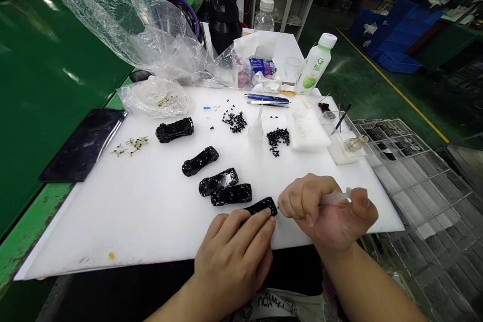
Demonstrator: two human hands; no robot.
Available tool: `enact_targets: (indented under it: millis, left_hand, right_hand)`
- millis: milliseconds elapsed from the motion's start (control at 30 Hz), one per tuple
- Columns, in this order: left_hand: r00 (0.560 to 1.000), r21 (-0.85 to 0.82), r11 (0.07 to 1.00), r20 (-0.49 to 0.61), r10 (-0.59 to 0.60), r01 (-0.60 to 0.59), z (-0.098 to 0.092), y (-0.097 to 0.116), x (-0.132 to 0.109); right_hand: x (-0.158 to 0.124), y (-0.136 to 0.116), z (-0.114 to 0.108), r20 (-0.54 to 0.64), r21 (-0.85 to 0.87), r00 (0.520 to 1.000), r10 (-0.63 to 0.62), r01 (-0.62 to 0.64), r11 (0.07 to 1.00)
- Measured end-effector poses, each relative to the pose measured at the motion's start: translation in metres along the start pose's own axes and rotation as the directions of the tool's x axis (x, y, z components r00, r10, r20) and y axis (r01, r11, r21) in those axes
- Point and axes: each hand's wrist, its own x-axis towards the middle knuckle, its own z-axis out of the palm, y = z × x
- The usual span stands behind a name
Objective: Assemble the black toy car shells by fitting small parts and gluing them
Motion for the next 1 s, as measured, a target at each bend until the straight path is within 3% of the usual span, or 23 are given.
enact_targets:
  millis: [1000]
  left_hand:
    - [1.0,0.007,1.0,0.005,-0.004,0.004,-0.0018,0.0009,0.0026]
  right_hand:
    - [0.0022,-0.0011,0.0017,-0.004,-0.009,1.0,0.006,-0.006,1.0]
